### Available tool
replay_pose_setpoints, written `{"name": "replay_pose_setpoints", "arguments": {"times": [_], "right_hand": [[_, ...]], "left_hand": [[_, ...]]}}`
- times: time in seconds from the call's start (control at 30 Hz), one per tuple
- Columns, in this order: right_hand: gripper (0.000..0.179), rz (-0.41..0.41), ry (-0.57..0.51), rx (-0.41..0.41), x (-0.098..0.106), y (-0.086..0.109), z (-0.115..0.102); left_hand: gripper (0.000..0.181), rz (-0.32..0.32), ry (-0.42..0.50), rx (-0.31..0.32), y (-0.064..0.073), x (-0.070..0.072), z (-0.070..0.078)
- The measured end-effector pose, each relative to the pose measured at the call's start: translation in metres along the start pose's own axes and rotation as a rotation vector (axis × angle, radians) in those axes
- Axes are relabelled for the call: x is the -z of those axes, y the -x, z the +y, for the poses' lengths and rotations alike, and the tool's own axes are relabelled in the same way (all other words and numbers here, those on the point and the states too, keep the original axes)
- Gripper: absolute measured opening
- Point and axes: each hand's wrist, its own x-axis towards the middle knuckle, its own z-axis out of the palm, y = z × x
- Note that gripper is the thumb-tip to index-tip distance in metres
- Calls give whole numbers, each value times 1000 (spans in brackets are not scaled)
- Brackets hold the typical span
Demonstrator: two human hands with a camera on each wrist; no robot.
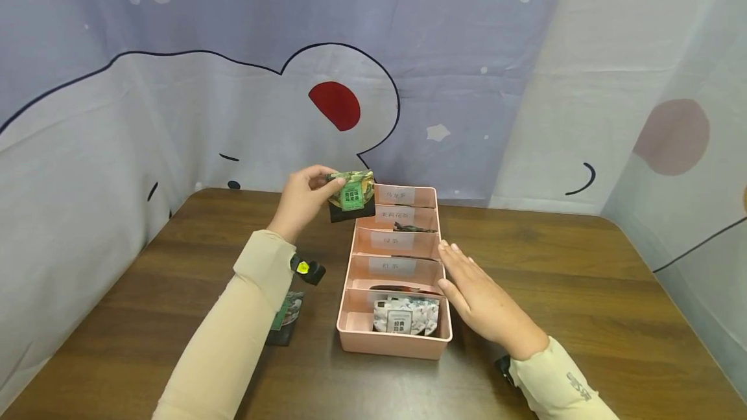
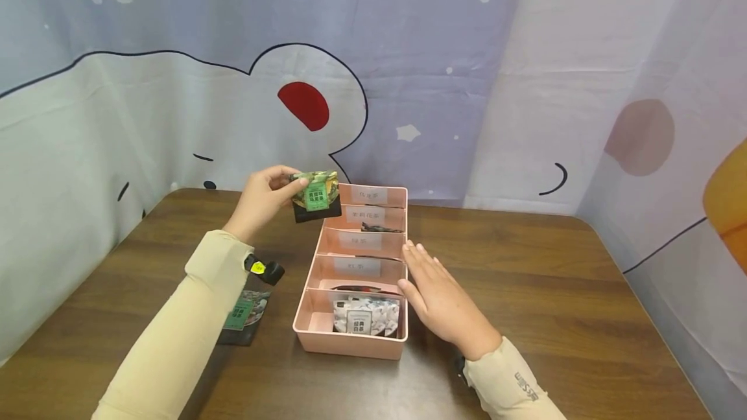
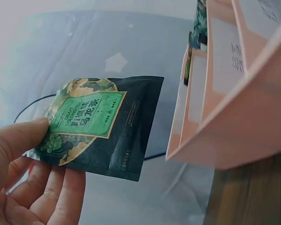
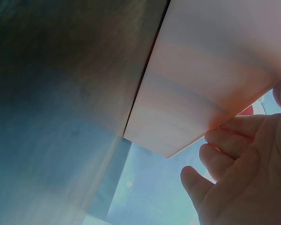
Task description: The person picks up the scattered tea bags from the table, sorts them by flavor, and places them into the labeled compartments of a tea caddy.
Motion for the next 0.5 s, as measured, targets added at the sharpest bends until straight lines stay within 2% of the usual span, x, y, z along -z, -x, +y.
{"name": "replay_pose_setpoints", "arguments": {"times": [0.2,0.5], "right_hand": [[59,-5,2,2,1,1,1],[59,-10,5,1,1,0,0]], "left_hand": [[29,-36,117,41,-13,-15,7],[22,35,191,27,-29,-38,7]]}}
